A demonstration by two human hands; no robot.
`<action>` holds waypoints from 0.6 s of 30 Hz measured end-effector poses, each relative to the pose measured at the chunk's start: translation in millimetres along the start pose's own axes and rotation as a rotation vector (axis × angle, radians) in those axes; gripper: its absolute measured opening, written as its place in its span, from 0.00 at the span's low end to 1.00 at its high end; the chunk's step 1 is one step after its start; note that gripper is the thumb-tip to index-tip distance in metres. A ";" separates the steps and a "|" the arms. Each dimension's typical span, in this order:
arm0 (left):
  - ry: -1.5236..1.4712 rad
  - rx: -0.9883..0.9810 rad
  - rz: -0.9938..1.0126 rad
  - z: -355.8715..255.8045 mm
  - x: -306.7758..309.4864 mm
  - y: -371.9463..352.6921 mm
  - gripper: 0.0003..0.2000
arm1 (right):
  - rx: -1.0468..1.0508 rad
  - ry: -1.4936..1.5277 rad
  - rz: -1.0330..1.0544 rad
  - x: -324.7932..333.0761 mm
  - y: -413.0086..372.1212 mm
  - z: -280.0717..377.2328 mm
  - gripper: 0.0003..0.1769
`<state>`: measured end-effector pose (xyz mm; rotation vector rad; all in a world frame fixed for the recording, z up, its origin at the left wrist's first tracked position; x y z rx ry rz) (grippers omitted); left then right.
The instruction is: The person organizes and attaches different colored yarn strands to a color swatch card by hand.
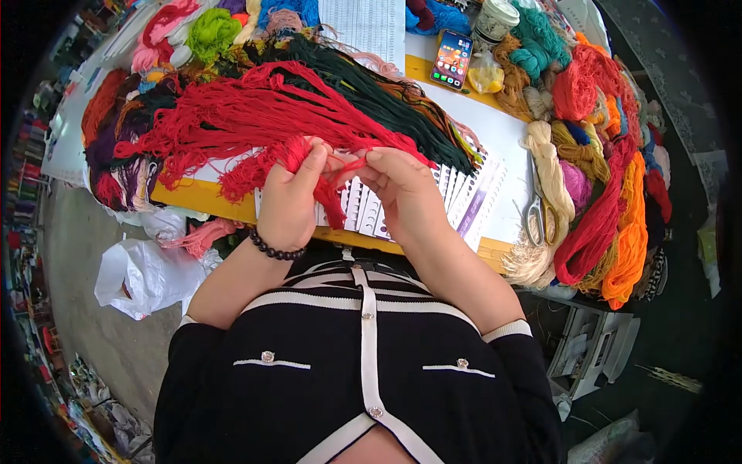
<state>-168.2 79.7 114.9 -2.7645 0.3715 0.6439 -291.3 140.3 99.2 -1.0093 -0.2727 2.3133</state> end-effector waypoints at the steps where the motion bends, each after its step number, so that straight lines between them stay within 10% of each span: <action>1: -0.029 -0.002 0.015 -2.0 0.8 1.2 0.06 | 0.002 -0.002 -0.034 1.2 0.8 0.7 0.07; 8: -0.124 0.196 0.255 -6.9 13.1 5.4 0.14 | -0.243 0.281 0.303 2.4 7.8 9.8 0.07; 11: 0.192 0.049 0.268 -6.3 2.2 -2.6 0.19 | -0.006 -0.192 0.009 -18.0 -11.7 13.9 0.04; 18: 0.352 -0.084 0.293 2.2 -5.5 -9.2 0.20 | 0.035 -0.368 0.126 -12.7 -1.8 -0.7 0.05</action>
Point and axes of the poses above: each hand's wrist, its own y-axis towards the middle knuckle, its own x-axis out of the back of the hand, z = x × y, the point moved 4 cm from there along y, towards the middle knuckle, and after that the axes turned 14 degrees about -z, right-handed, at the moved point
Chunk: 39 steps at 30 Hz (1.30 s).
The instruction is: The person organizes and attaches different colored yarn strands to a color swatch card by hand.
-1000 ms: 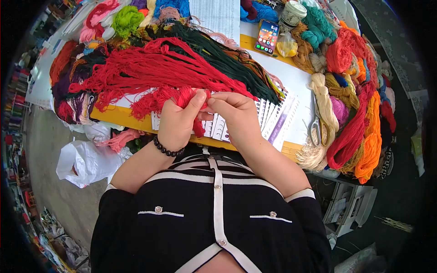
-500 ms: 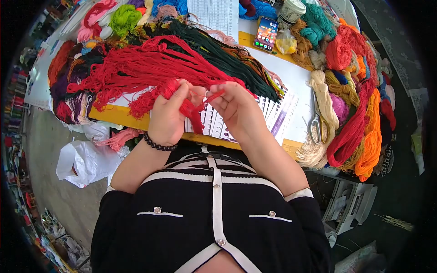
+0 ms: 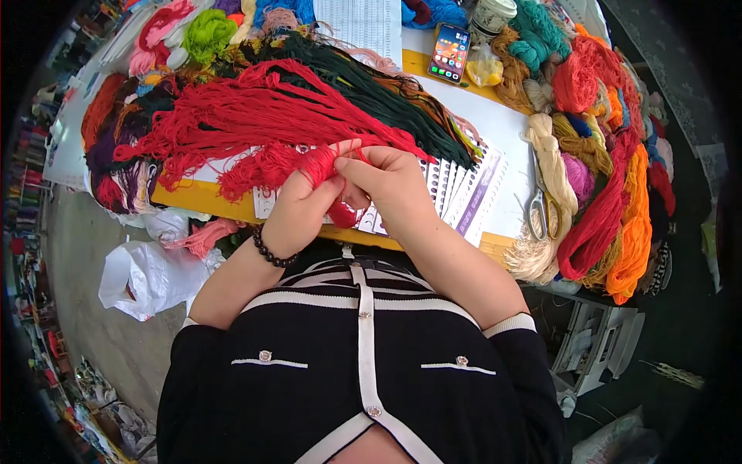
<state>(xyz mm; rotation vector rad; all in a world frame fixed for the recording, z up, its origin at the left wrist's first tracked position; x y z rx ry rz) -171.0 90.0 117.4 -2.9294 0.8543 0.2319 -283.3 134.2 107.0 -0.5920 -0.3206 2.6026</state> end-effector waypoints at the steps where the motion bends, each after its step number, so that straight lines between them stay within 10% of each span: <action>1: 0.005 -0.010 0.034 -1.1 -2.9 -1.1 0.21 | -0.001 0.001 0.001 -0.2 0.1 -0.1 0.05; 16: -0.120 0.058 -0.065 -7.3 19.5 6.8 0.17 | -0.061 0.529 -0.137 18.6 6.9 4.0 0.03; 18: -0.196 0.129 -0.027 -9.2 19.7 6.1 0.18 | -0.150 0.625 0.149 21.4 8.9 2.9 0.06; 25: -0.088 0.078 0.083 -0.2 1.8 1.3 0.24 | -0.055 0.018 0.022 0.8 -5.0 -2.4 0.05; 39: -0.225 0.253 0.079 6.5 7.1 -0.3 0.22 | -0.038 0.154 0.105 4.7 -11.5 3.7 0.05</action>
Point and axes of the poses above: each hand's wrist, its own y-axis towards the middle knuckle, its own x-axis out of the back of the hand, z = x × y, the point moved 4 cm from there along y, towards the middle knuckle, and after that the axes turned 14 degrees about -z, right-handed, at the moved point
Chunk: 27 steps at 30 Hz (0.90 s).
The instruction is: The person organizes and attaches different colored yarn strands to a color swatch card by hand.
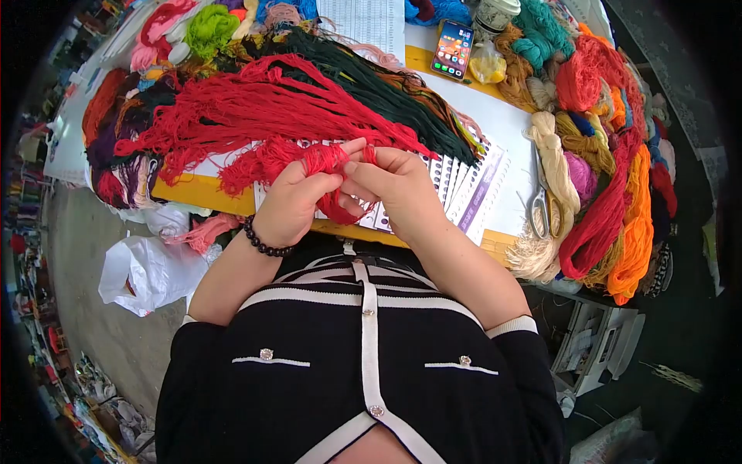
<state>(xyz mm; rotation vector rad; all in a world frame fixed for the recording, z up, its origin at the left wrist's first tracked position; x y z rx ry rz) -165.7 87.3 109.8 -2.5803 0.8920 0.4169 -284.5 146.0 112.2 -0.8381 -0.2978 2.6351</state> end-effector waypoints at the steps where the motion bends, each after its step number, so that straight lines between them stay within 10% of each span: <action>1: 0.000 0.000 0.000 -0.5 -0.7 -0.2 0.22 | 0.002 -0.057 0.003 0.4 -0.3 0.1 0.05; 11: -0.001 -0.161 -0.073 -12.8 9.2 1.5 0.21 | 0.053 0.220 -0.232 15.4 10.2 2.0 0.04; 13: -0.013 -0.152 -0.047 -14.3 10.1 0.1 0.21 | -0.075 0.485 0.056 16.7 14.2 1.9 0.04; 18: 0.077 -0.104 0.053 -4.5 -8.6 -0.6 0.24 | -0.005 -0.066 -0.049 -0.2 0.4 -2.2 0.05; 27: 0.177 -0.054 0.092 2.0 -9.9 -3.4 0.25 | 0.022 -0.108 -0.130 4.2 6.5 -6.7 0.03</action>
Point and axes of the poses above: each hand's wrist, its own y-axis towards the middle knuckle, its own x-axis out of the back of the hand, z = x × y, the point moved 4 cm from there along y, towards the middle knuckle, and after that the axes turned 14 degrees about -z, right-handed, at the moved point
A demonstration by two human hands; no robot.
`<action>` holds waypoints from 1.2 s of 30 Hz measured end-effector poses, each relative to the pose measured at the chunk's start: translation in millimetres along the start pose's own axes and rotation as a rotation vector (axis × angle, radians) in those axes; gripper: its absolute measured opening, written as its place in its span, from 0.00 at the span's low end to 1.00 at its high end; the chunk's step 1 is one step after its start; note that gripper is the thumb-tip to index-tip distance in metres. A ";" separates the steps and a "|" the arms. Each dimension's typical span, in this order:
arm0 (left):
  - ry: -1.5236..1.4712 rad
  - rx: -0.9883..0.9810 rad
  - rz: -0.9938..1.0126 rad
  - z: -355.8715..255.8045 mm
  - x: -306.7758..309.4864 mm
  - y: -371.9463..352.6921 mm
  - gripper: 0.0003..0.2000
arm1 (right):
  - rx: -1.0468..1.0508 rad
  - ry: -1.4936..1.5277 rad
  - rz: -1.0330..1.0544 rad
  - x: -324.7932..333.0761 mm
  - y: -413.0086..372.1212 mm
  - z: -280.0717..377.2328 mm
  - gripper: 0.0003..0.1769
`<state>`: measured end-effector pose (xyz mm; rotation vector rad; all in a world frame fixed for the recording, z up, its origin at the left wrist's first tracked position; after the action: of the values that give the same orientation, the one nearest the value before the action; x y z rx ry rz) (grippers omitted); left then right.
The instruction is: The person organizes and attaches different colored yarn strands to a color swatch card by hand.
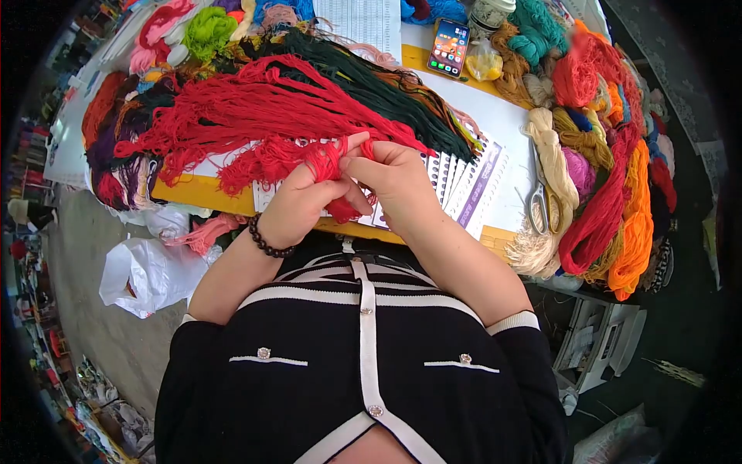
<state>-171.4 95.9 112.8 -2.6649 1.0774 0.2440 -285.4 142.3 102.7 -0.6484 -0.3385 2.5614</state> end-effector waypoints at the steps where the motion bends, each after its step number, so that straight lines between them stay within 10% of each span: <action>1: -0.047 0.000 -0.003 -3.0 0.5 -0.3 0.25 | 0.000 -0.001 0.000 -0.6 -1.6 1.7 0.03; 14: 0.127 -0.252 -0.150 -6.8 12.5 8.3 0.15 | -0.068 0.375 0.087 10.6 -4.3 17.0 0.05; 16: -0.693 0.086 -0.153 -8.7 26.9 13.9 0.15 | -0.114 0.649 0.242 32.3 -6.3 35.1 0.08; 17: -0.753 0.025 0.080 -13.4 47.9 23.2 0.14 | -0.085 0.666 0.187 50.1 -17.8 52.8 0.07; 18: -0.772 0.055 -0.122 -18.1 79.2 19.0 0.14 | -0.090 0.717 0.258 76.1 -26.3 64.2 0.06; 21: -0.714 -0.107 -0.450 -32.4 188.5 29.9 0.19 | 0.222 0.026 -0.522 158.1 -59.8 105.7 0.04; 24: -0.923 -0.044 -0.597 -42.4 277.0 34.1 0.17 | 0.495 -0.179 -0.874 259.5 -74.2 120.2 0.04; 29: -0.305 -0.102 -1.073 -61.4 358.1 31.1 0.19 | 0.301 -0.206 -1.033 402.9 -104.3 129.0 0.03; 36: -0.279 -0.217 -1.331 -71.9 461.1 18.2 0.15 | 0.228 -0.295 -1.558 518.2 -153.0 164.2 0.08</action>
<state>148.2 -241.2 63.6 -2.7595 -0.8877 0.4161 -711.0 513.4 97.2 0.1474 -0.3971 1.1244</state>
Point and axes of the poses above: each hand's wrist, its own y-axis towards the middle knuckle, its own x-axis out of the back of the hand, z = x × y, the point moved 4 cm from there along y, towards the middle knuckle, and after that the axes turned 14 degrees about -z, right-handed, at the moved point
